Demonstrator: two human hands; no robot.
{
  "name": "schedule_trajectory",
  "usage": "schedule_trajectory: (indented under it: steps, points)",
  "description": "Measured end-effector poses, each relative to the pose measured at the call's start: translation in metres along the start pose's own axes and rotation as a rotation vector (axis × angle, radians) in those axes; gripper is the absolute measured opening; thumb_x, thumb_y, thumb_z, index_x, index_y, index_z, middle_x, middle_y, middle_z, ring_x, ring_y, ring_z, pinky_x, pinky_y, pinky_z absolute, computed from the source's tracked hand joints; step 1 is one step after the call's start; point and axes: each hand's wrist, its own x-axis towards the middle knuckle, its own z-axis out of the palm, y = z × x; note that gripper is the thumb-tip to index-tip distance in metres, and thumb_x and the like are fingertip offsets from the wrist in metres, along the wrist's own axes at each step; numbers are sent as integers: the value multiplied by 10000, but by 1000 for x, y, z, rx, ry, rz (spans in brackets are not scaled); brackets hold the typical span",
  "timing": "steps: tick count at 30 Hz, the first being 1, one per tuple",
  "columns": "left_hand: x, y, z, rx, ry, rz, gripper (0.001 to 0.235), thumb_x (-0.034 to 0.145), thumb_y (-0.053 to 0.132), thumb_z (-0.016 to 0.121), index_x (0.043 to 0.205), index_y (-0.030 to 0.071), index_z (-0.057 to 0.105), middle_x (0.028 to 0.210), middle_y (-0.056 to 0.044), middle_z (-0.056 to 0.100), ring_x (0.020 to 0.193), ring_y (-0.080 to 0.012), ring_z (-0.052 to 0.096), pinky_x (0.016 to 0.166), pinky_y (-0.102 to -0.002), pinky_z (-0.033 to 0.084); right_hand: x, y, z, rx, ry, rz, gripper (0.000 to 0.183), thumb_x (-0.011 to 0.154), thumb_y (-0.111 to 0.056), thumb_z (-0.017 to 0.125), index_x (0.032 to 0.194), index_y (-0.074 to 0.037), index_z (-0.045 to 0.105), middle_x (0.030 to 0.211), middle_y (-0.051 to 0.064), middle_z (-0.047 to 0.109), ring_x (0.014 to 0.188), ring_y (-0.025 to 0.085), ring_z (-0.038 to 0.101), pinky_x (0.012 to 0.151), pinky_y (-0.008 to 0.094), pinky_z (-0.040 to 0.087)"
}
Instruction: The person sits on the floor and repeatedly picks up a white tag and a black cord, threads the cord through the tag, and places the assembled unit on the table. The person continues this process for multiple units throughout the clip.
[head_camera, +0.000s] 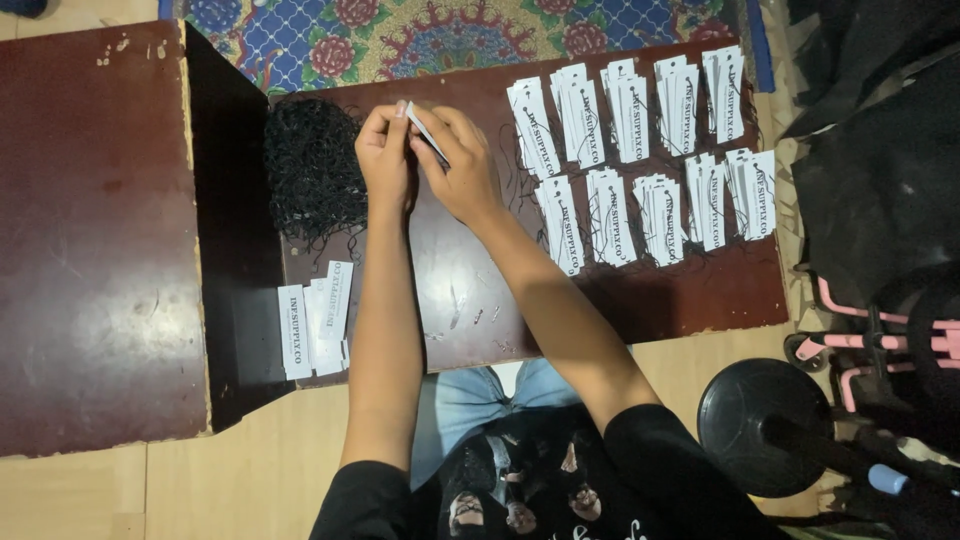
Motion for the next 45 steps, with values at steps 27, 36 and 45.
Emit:
schedule_trajectory:
  steps: [27,36,45]
  points:
    - [-12,32,10,288,-201,157,170,1026,163,676,883,97,740,653,-3,597,734,-92,551,758,-287,509,3,-2,-7,129,129,236,83,915,-73,740,970,-132,720,910,-30,654,631,119,589,573,237,482]
    - [-15,34,13,327,-245,116,120,989,224,742,927,124,767,718,-15,671,743,-111,603,736,-283,512,2,-1,-6,67,156,267,97,941,-20,628,955,-115,610,883,32,596,633,178,594,589,275,490]
    - [2,2,-10,308,-16,292,132,1006,166,659,955,74,740,953,-51,720,911,-159,662,837,-307,536,8,-67,-20,57,191,-112,230,1011,-48,395,930,-9,607,1138,136,683,1123,301,617,1041,443,464]
